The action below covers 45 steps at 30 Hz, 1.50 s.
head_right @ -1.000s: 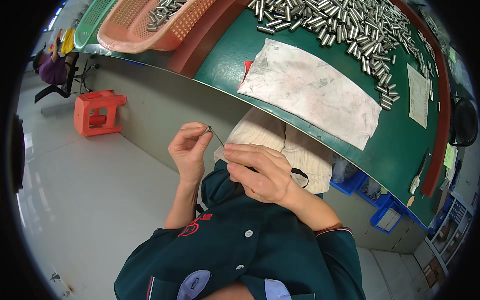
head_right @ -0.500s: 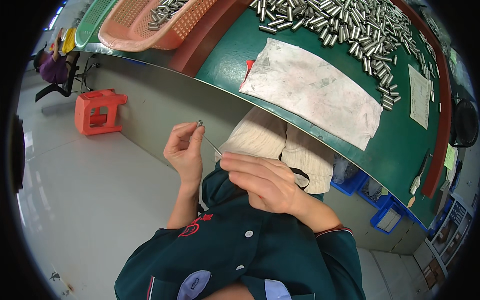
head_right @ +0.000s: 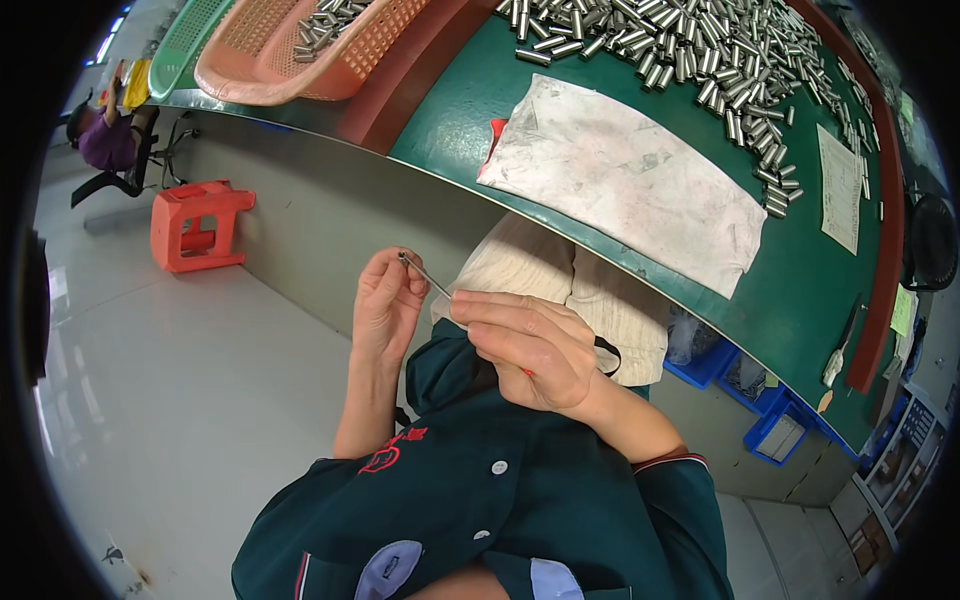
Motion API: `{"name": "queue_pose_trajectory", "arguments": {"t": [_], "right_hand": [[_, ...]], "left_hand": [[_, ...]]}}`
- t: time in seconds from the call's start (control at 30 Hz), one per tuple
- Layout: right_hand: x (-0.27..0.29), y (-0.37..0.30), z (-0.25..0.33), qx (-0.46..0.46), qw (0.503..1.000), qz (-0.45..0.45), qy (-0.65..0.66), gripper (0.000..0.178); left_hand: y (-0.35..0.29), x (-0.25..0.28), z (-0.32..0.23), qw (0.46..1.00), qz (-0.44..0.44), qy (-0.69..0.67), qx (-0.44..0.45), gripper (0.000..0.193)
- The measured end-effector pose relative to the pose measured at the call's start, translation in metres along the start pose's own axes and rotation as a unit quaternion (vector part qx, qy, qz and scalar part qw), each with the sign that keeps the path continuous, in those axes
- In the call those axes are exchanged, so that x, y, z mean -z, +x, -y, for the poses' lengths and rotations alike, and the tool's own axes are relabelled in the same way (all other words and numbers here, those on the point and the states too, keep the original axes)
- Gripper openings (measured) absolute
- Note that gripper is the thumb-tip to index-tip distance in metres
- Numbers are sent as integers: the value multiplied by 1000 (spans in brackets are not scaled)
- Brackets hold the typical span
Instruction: Manually assembling small metal components using a thin alignment tool at a workstation.
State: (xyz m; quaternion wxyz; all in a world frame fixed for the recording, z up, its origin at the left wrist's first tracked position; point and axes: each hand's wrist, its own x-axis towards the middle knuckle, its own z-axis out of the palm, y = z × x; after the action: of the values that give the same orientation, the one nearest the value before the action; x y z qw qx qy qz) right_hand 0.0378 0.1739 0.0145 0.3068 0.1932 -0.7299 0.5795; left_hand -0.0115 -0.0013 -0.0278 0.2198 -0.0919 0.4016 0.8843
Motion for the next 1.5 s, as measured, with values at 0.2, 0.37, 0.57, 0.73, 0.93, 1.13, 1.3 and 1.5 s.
{"name": "queue_pose_trajectory", "arguments": {"t": [0.2,0.37,0.57,0.73,0.93,1.13,1.3,1.5], "right_hand": [[-1,3,-2,12,1000,15,-19,13],[0,2,-2,19,999,29,-37,17],[1,8,2,26,995,79,-53,20],[9,6,12,18,998,67,-5,30],[3,2,3,7,999,-35,-13,17],[1,3,2,-2,999,-39,-30,11],[1,4,1,-10,998,-63,-10,10],[-1,7,2,-11,998,-58,15,11]], "left_hand": [[-1,-2,-1,1000,13,17,-1,11],[-2,-1,-5,997,-12,74,-35,9],[0,-4,-7,992,-53,96,-69,8],[2,4,-21,991,-96,47,-79,10],[-2,2,-22,999,-23,-22,-27,12],[-3,-3,-24,999,-42,1,-13,18],[-1,-2,-24,999,-15,-29,0,13],[-3,-8,-22,1000,-4,-10,-15,11]]}}
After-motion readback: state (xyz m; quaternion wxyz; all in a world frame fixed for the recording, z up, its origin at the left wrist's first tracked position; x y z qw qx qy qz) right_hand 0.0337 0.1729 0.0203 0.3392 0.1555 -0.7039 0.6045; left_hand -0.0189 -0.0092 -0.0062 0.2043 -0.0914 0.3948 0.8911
